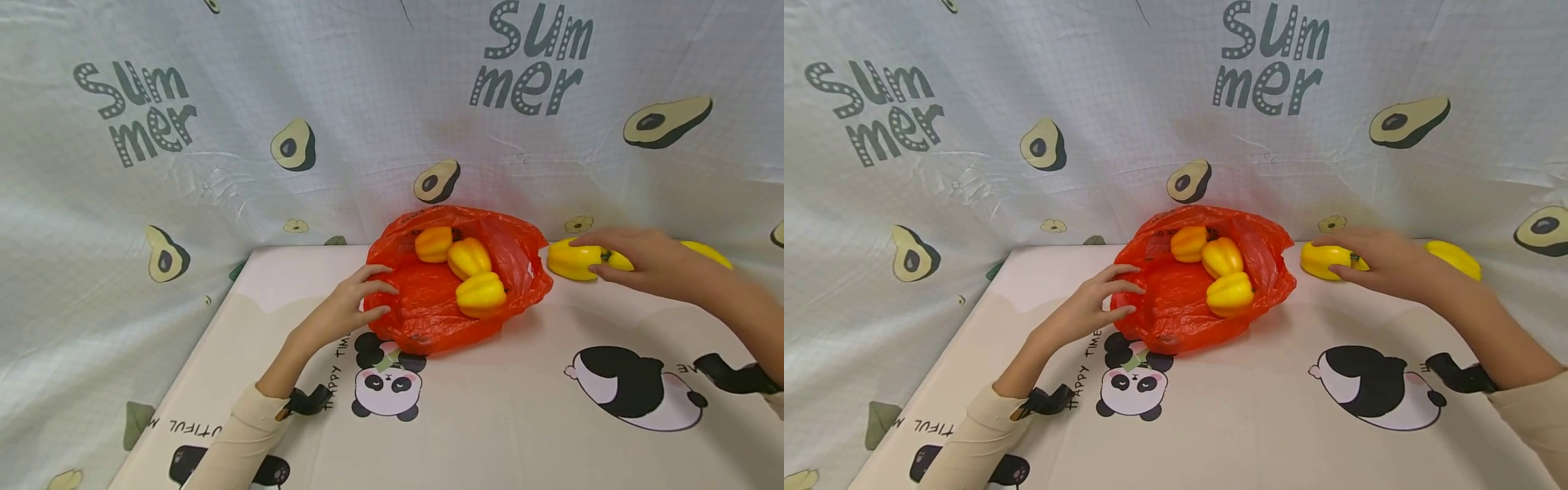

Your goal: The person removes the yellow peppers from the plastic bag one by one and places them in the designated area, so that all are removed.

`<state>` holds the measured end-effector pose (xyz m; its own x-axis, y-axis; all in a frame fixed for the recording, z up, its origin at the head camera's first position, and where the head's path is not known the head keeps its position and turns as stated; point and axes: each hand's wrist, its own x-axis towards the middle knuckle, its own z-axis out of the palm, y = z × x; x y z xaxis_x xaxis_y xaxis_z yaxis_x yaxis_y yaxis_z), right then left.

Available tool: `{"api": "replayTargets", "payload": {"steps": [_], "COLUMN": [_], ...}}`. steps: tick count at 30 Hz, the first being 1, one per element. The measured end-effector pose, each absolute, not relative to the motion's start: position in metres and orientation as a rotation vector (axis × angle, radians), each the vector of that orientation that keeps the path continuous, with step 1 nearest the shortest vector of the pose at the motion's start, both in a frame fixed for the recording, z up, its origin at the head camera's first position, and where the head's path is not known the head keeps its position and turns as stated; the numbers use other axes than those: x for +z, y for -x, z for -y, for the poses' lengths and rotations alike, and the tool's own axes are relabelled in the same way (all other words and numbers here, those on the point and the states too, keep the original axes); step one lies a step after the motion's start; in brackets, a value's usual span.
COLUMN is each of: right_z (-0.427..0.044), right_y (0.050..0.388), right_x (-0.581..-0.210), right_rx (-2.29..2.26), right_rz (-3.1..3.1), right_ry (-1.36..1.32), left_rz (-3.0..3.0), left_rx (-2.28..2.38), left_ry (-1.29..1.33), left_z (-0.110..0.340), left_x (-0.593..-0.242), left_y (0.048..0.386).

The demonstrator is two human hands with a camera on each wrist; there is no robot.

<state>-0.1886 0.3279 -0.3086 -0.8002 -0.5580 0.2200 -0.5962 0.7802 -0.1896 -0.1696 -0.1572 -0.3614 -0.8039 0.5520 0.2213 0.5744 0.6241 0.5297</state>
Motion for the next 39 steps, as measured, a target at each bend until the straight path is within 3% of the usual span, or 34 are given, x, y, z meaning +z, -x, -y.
{"api": "replayTargets", "payload": {"steps": [18, 39], "right_z": [-0.280, -0.253], "right_y": [0.185, 0.171], "right_x": [-0.294, -0.289], "right_rx": [0.335, 0.308], "right_rz": [2.643, 2.721], "right_ry": [-1.298, -1.364], "left_rz": [2.790, 2.798], "left_rx": [-0.949, -0.951], "left_ry": [0.980, 0.995], "left_z": [0.156, 0.154], "left_x": [-0.361, -0.360], "left_y": [0.171, 0.172]}}
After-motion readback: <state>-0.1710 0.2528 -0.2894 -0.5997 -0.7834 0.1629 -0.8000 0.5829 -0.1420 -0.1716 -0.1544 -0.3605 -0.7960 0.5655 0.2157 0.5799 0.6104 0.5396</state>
